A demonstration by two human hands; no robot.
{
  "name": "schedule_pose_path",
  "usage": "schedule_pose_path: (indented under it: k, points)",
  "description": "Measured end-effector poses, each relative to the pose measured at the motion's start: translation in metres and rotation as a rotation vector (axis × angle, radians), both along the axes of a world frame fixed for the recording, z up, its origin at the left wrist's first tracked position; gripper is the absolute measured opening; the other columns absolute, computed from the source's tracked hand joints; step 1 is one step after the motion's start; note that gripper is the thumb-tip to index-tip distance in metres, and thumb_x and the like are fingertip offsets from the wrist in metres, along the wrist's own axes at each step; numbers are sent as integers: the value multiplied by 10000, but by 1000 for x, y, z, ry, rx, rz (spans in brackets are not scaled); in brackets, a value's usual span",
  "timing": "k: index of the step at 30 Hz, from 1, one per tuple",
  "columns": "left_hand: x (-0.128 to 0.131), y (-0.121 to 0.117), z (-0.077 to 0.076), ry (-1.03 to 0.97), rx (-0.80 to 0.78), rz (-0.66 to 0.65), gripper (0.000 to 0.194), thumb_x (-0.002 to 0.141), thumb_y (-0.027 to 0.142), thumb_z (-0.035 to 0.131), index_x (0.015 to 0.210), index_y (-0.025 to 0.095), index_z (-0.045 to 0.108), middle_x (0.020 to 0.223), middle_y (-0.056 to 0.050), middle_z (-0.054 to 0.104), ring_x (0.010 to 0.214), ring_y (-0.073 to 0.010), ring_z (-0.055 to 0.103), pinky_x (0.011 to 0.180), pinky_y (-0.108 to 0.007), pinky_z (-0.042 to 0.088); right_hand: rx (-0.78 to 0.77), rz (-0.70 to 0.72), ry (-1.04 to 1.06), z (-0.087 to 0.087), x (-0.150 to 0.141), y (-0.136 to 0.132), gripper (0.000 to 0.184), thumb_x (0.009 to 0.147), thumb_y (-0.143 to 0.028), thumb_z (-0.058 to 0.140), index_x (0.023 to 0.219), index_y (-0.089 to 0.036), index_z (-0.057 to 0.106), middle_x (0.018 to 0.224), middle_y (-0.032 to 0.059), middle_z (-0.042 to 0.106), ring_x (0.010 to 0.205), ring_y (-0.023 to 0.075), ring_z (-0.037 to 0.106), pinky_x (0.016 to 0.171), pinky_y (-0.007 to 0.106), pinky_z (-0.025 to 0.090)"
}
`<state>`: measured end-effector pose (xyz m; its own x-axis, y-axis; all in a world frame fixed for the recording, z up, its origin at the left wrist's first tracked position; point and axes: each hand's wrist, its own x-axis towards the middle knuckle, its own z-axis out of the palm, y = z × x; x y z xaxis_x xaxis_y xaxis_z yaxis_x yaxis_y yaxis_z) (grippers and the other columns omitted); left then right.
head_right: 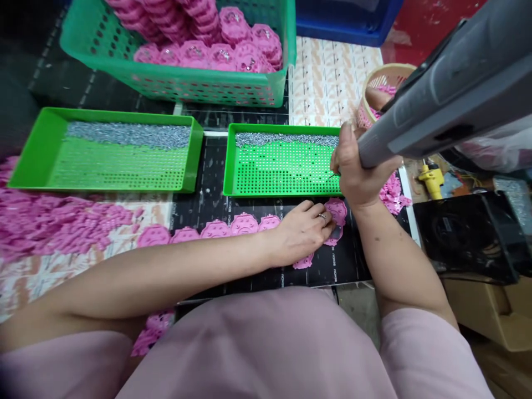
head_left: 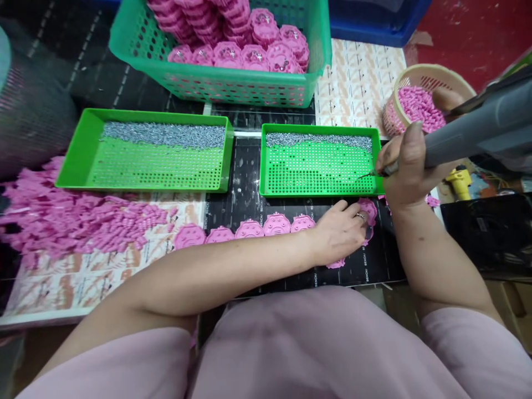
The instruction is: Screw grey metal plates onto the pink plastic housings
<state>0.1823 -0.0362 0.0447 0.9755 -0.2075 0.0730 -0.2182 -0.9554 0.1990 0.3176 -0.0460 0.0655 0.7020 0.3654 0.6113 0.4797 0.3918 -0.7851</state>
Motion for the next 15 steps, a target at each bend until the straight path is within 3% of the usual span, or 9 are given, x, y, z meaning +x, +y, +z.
schedule_pose_path:
  k: [2,8,11,15]
  points:
    - [0,0,0,2,-4,2,190,924,106,493,923,116,683,912,-106,676,961,-235,527,699,-338,294,89,-66,-43,3,-2,-2,369,835,-461,669,1032,-222,467,448,-133,375,314,83,367,339,233,288]
    - [1,3,1,36,-29,-8,220,947,121,453,954,120,673,908,-105,657,960,-230,514,698,-333,306,84,-28,-60,3,0,-3,327,837,-427,665,993,-199,490,635,-77,468,322,41,380,305,228,289]
    - [1,5,4,52,-31,-5,194,933,120,479,960,124,670,898,-105,652,951,-228,518,712,-328,328,52,-30,-75,5,-1,-1,287,850,-454,644,974,-241,497,539,-104,419,326,58,390,320,222,315]
    - [3,8,4,61,-37,9,173,898,108,513,940,120,680,902,-115,647,916,-227,525,705,-328,337,111,-82,24,18,-9,-5,319,787,-470,714,721,-263,480,435,-100,395,325,82,390,310,256,300]
